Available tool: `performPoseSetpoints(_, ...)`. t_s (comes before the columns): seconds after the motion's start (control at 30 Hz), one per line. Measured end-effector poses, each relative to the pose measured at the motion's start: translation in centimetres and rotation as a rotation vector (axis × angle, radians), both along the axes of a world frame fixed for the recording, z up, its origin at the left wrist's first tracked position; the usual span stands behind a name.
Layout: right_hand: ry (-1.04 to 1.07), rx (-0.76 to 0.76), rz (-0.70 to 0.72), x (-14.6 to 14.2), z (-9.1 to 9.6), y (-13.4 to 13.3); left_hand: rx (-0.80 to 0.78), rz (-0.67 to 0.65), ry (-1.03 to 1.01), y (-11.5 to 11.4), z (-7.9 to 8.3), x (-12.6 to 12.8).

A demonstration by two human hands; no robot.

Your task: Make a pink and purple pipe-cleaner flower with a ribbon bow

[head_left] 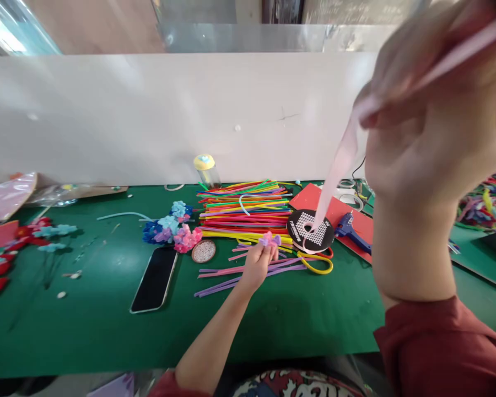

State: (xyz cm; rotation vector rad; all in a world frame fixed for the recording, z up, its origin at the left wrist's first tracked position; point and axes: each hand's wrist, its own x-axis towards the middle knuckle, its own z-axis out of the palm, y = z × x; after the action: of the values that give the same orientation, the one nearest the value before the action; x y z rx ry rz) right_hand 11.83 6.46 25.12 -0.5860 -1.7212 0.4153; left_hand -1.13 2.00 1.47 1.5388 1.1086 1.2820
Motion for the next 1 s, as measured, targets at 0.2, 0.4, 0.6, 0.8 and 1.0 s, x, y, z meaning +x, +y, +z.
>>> performPoseSetpoints(0.2, -0.149, -0.053, 0.221, 2.1, -5.5, -2.8, -0.126, -0.062, -0.329, -0.6, 2.5, -0.4)
performPoseSetpoints(0.4, -0.287, -0.158, 0.343, 2.3, -8.8, -3.3, -0.110, -0.072, -0.515, -0.7, 6.6, -0.4)
performPoseSetpoints(0.6, -0.302, -0.246, 0.172, 0.6, -10.5, -2.8, 0.031, 0.056, -0.286, -0.4, 8.1, 0.0)
performPoseSetpoints(0.8, -0.223, -0.217, 0.009, -0.7, -12.0, -1.6, 0.233, 0.192, 0.162, 0.2, 8.1, -0.3)
performPoseSetpoints(1.0, -0.218, -0.133, -0.191, -0.5, -12.4, -1.0, 0.321, 0.231, 0.350, 0.7, 8.2, -0.3)
